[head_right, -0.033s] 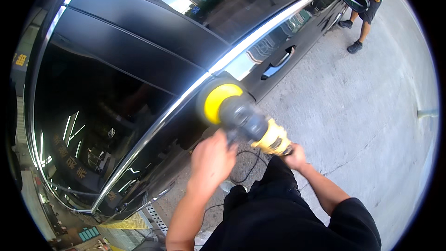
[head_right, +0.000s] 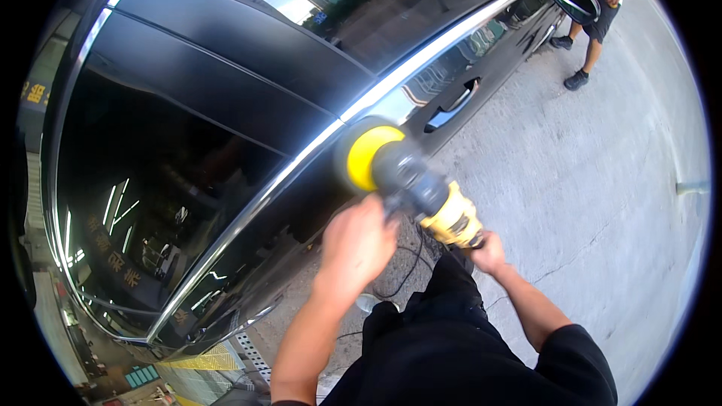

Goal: The person uses a yellow electric polisher with a yellow pad to polish the side of a black car. They move the polisher along the car door and lower panels, occasionally stopping to touch the surface with their hand.

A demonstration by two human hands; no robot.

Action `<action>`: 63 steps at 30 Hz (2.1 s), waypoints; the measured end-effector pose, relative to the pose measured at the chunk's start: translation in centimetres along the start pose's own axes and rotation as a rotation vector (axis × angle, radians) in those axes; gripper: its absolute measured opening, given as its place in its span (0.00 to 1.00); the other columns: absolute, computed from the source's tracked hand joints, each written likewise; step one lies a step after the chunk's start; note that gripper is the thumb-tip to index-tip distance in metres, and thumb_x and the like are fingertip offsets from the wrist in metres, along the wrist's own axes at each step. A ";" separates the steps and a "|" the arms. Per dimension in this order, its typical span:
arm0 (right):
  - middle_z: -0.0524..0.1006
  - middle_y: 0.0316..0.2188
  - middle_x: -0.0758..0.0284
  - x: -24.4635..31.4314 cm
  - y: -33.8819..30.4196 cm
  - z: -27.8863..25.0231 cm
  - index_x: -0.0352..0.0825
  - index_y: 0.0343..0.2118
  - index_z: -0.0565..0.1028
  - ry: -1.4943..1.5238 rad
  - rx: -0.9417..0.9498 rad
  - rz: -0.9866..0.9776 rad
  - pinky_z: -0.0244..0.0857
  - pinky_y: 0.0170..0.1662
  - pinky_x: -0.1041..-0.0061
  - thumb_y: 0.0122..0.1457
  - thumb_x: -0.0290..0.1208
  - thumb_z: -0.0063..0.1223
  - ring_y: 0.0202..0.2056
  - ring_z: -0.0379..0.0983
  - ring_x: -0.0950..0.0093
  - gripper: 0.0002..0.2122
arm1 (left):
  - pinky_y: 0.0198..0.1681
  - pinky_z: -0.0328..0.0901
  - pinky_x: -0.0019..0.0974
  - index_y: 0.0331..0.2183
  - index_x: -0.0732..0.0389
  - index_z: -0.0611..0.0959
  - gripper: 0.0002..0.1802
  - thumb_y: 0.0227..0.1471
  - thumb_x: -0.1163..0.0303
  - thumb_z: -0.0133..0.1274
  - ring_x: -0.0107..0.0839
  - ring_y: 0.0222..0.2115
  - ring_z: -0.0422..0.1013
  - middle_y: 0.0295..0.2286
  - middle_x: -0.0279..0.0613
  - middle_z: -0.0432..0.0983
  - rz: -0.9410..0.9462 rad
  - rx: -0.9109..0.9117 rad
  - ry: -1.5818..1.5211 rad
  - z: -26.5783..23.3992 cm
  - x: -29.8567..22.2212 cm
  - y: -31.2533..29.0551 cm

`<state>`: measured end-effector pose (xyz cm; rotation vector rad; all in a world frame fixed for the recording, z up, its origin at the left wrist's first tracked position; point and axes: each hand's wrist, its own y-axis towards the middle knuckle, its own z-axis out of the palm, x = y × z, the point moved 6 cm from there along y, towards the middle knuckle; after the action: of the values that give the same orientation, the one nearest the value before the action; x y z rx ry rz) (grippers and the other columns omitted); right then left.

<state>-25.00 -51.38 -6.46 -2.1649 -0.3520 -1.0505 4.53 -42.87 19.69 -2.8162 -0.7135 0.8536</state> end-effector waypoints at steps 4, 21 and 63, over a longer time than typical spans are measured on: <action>0.87 0.37 0.70 -0.2 1.2 -7.5 0.32 0.41 0.84 -0.034 0.023 0.229 0.74 0.44 0.72 0.53 0.23 0.68 0.37 0.80 0.79 0.11 | 0.41 0.77 0.51 0.34 0.65 0.84 0.07 0.52 0.73 0.59 0.55 0.36 0.82 0.30 0.57 0.84 0.140 -0.023 -0.047 2.3 -5.6 7.0; 0.87 0.43 0.65 10.3 -5.3 17.2 0.32 0.44 0.84 -0.185 0.386 -0.174 0.74 0.50 0.72 0.56 0.24 0.72 0.45 0.81 0.78 0.13 | 0.40 0.74 0.57 0.41 0.59 0.81 0.15 0.51 0.66 0.62 0.59 0.34 0.80 0.30 0.55 0.83 -0.562 -0.258 -0.081 -6.6 19.9 -25.6; 0.81 0.32 0.53 39.4 -28.3 58.1 0.33 0.37 0.76 -0.627 0.529 -0.896 0.74 0.39 0.53 0.49 0.32 0.68 0.35 0.81 0.49 0.14 | 0.37 0.72 0.38 0.30 0.69 0.89 0.07 0.49 0.74 0.66 0.24 0.30 0.78 0.27 0.41 0.87 -0.728 -1.251 -0.439 -15.2 62.2 -65.6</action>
<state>19.47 6.97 12.17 -1.7706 -1.7835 -0.5332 31.79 44.57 17.18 -2.5891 -2.9276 1.0712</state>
